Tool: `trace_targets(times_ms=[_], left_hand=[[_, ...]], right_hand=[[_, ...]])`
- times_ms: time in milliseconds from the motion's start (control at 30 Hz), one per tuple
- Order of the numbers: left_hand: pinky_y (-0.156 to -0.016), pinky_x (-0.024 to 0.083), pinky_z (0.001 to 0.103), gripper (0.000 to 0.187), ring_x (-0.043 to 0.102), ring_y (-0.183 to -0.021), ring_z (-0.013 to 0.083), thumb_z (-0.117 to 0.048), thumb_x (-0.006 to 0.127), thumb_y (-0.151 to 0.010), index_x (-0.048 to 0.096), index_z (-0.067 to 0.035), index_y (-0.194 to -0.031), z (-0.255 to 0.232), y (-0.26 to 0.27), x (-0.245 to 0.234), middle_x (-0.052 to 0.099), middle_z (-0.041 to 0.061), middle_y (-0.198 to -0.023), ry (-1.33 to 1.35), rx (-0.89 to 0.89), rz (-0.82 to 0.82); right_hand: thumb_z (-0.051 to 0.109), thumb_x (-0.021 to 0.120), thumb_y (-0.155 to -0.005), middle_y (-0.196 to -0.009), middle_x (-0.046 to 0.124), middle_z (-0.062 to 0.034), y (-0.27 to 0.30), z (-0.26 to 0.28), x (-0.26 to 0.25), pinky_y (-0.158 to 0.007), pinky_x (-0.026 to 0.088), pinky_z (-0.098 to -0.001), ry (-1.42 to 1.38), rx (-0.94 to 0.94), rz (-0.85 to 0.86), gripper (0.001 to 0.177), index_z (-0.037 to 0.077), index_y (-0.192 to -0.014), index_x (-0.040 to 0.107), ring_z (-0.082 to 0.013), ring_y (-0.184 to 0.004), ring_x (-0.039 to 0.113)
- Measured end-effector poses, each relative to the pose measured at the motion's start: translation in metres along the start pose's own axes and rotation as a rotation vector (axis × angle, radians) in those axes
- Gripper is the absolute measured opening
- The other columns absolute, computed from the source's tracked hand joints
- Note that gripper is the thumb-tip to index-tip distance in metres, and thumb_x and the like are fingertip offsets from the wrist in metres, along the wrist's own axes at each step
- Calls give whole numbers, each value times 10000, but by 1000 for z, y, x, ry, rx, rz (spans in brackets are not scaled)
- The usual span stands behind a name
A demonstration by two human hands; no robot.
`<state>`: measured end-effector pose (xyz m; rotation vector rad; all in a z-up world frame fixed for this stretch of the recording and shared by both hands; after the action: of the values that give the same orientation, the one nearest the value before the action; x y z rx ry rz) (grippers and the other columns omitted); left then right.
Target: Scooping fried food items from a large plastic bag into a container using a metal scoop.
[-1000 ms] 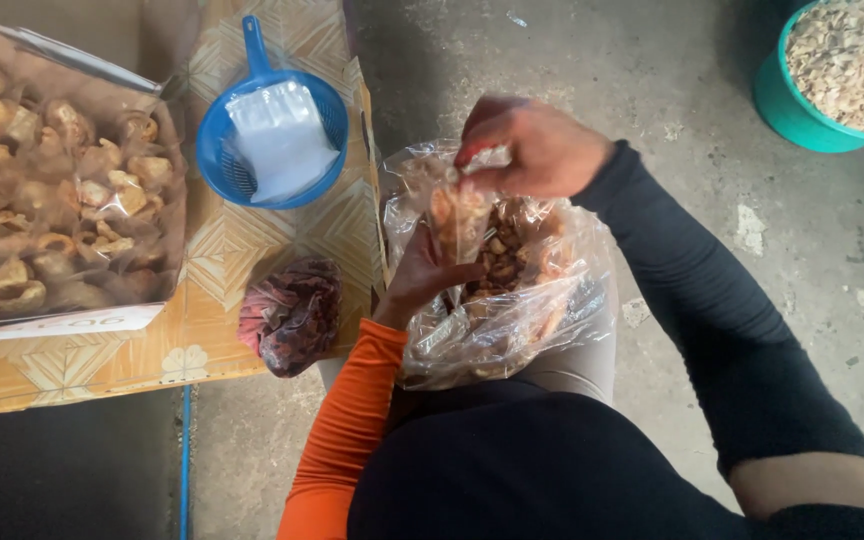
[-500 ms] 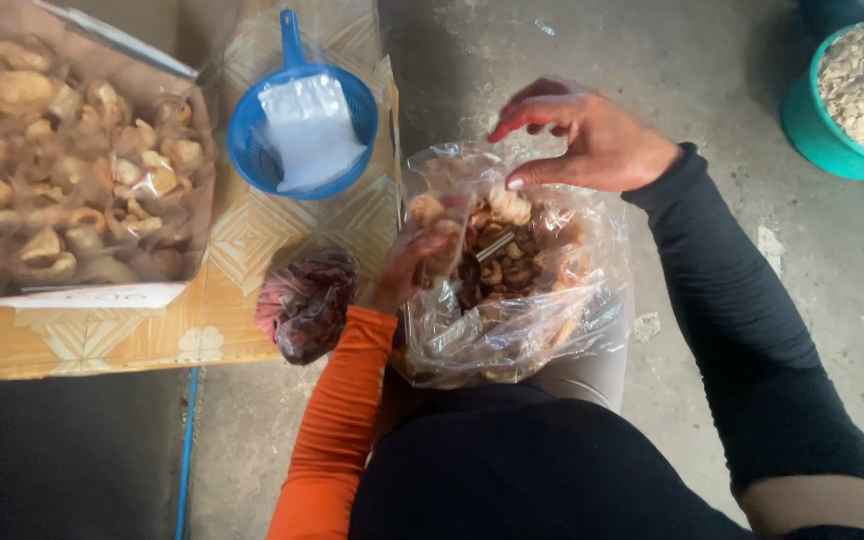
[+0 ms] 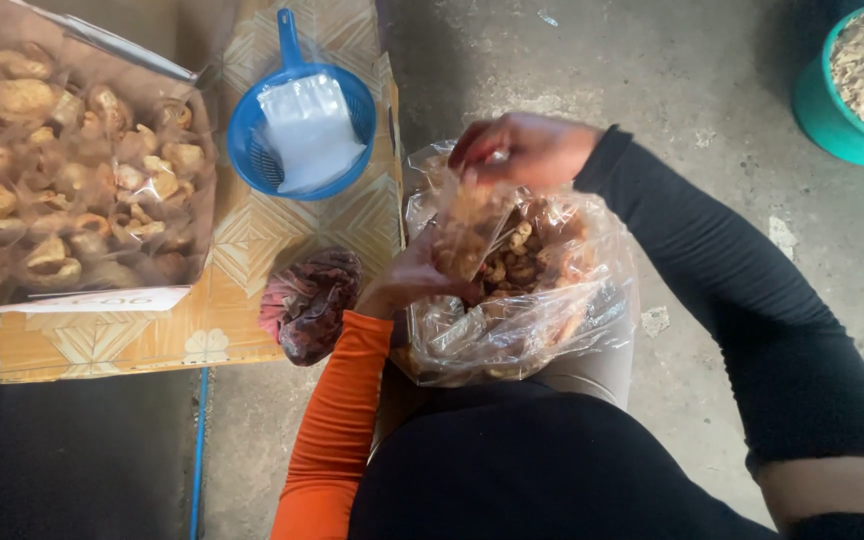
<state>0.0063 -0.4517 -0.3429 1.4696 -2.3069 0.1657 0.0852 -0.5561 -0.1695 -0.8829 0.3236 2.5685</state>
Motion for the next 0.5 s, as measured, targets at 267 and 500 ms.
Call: trace_targets(times_ms=[267,500], left_hand=[[-833,620,423,1226,623,-1125,329,126,911,-556,242,-215,-1525,17,-16,13,508,173,-1374,135,73,160],[-1012,497,312,487,634,-1158,216,-346,777,-870,613,-74,-1239,-37,-5,29,662,92,-1252,137,308,32]], right_hand=[[271,610,-939,-1187,574,-199,24,-7,25,-944,402,-603,-178,-156,181,244,71,-949,748,-450,-1133,532],[203,685,-851,-1098,735,-49,17,30,0,-967,537,-411,124,-452,-268,229,120,-1057,740,-280,-1209,606]])
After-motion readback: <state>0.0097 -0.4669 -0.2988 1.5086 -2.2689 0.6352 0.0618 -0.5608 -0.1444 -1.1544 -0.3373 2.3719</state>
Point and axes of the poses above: each hand's wrist, its own y-axis away from the middle knuckle, its own x-axis out of the palm, z = x × y, the point moved 7 cm from there along -y, towards the middle knuckle
